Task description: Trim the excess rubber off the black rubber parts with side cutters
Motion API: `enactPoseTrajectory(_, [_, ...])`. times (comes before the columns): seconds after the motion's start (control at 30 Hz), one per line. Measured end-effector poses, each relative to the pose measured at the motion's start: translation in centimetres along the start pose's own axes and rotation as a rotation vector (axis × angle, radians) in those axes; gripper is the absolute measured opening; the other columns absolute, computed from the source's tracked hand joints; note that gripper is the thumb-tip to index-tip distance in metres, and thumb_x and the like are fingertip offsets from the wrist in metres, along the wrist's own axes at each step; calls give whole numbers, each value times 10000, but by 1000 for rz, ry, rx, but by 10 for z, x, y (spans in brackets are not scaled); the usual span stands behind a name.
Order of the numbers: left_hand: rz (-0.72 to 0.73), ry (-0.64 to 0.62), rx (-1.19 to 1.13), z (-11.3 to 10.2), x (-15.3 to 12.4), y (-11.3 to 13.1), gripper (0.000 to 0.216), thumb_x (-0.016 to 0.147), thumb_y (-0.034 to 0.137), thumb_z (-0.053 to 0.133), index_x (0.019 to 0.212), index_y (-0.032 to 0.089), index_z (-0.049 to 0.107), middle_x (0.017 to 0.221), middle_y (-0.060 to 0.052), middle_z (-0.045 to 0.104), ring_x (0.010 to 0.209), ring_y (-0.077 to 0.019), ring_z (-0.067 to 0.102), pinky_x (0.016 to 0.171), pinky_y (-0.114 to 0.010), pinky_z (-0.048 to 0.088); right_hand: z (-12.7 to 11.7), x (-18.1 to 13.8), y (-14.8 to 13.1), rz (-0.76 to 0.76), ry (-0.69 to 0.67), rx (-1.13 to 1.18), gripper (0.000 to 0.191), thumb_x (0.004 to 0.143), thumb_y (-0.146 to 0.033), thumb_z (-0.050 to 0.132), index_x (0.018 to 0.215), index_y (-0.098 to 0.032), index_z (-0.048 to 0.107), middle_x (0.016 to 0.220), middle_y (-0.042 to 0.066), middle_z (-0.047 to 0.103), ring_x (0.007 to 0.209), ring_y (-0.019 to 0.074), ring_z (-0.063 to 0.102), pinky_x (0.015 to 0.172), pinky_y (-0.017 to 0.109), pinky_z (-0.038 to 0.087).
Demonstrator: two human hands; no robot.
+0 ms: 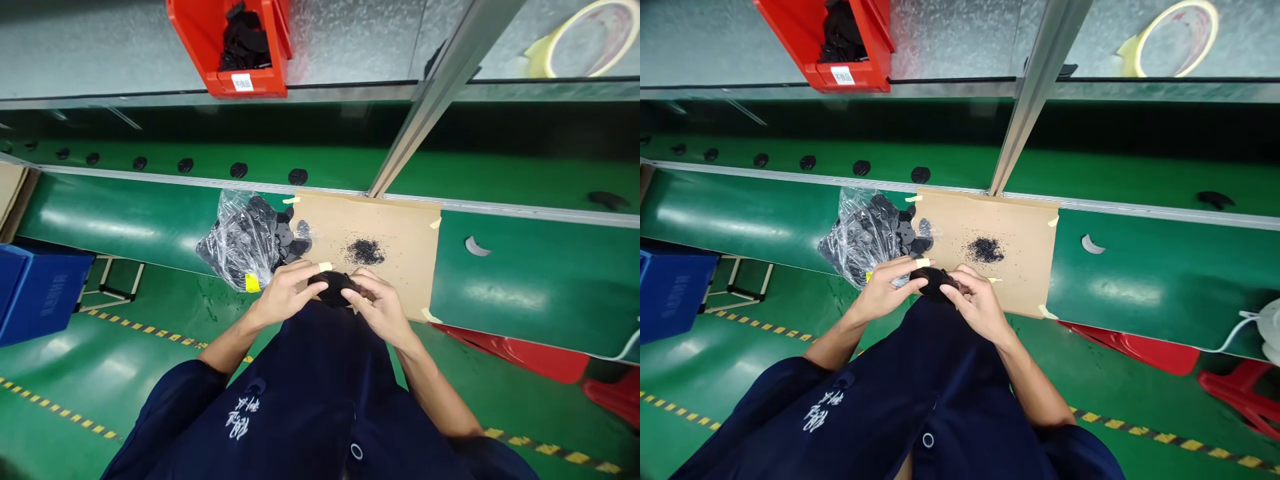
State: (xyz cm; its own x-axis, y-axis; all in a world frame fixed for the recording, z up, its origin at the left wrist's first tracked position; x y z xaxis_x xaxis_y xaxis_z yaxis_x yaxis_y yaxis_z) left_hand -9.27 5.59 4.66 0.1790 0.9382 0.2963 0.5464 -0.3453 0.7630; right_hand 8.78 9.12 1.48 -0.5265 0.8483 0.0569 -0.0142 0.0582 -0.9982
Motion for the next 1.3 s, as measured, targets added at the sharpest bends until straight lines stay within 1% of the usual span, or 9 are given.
enactPoseTrajectory(0.1, [-49,-21,9,4,0,-2,309,1004,325,629,1258,174,719,1092,-108,774,970,-196,738,858,-305,591,1,-1,4,46,29,25,340,944,-534,684,865,-203,693,768,-6,486,654,138,481,570,279,414])
enactPoseTrajectory(0.2, [-49,-28,25,10,0,-1,308,1012,325,612,1255,166,714,1065,-104,764,939,-189,728,843,-301,587,0,-1,4,26,88,-45,363,936,-540,695,814,-198,677,731,-12,504,661,138,470,594,280,397])
enactPoseTrajectory(0.33, [-30,24,27,14,-1,0,319,1010,336,619,1271,173,701,947,-69,722,866,-167,680,804,-290,567,-2,1,0,-58,152,-126,349,966,-493,670,787,-195,687,705,-2,537,667,147,495,622,293,418])
enactPoseTrajectory(0.47, [-24,113,-89,14,0,1,394,984,407,664,1299,172,685,929,-56,693,841,-153,654,805,-286,560,-3,0,-5,-180,202,-106,221,972,-396,683,874,-204,731,795,39,651,737,178,603,678,329,503])
enactPoseTrajectory(0.63, [95,153,-178,11,5,12,255,984,347,670,1143,162,744,990,-82,734,903,-156,688,800,-268,564,-1,-2,-9,-323,204,-121,72,963,-265,698,962,-226,758,884,56,727,793,184,675,715,328,570])
enactPoseTrajectory(0.87, [168,97,-96,12,4,21,270,979,302,676,1199,147,699,1015,-98,720,934,-171,691,824,-285,576,0,-4,-14,-402,127,-229,97,956,-214,699,1010,-218,779,927,78,771,793,197,730,708,327,620])
enactPoseTrajectory(1.03, [210,52,-21,14,7,21,296,987,290,664,1254,162,669,999,-85,708,888,-161,677,784,-277,566,-2,-9,-14,-415,163,-265,92,930,-173,730,996,-217,777,876,53,761,728,164,708,660,285,595])
enactPoseTrajectory(1.13, [247,69,105,13,10,23,287,1000,290,642,1252,155,658,900,-53,662,803,-151,617,732,-277,539,-4,-9,-14,-377,173,-290,31,931,-216,741,935,-208,770,813,37,734,677,150,674,634,273,570])
enactPoseTrajectory(1.3, [268,29,192,13,13,26,284,1021,325,595,1229,139,645,864,-42,615,783,-156,561,720,-282,509,-6,-8,-17,-321,127,-309,94,954,-278,719,944,-196,763,796,38,701,674,152,648,632,275,543])
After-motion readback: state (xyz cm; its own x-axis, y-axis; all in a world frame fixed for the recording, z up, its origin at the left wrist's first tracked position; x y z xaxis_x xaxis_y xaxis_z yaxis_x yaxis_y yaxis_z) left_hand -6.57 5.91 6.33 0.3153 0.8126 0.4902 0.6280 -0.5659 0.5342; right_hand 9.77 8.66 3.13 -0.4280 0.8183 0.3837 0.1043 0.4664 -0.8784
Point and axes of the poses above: each hand's wrist, its own x-axis towards the middle knuckle, its own z-axis out of the palm, y = z × x, the point moved 5 cm from there along x, towards the middle knuckle
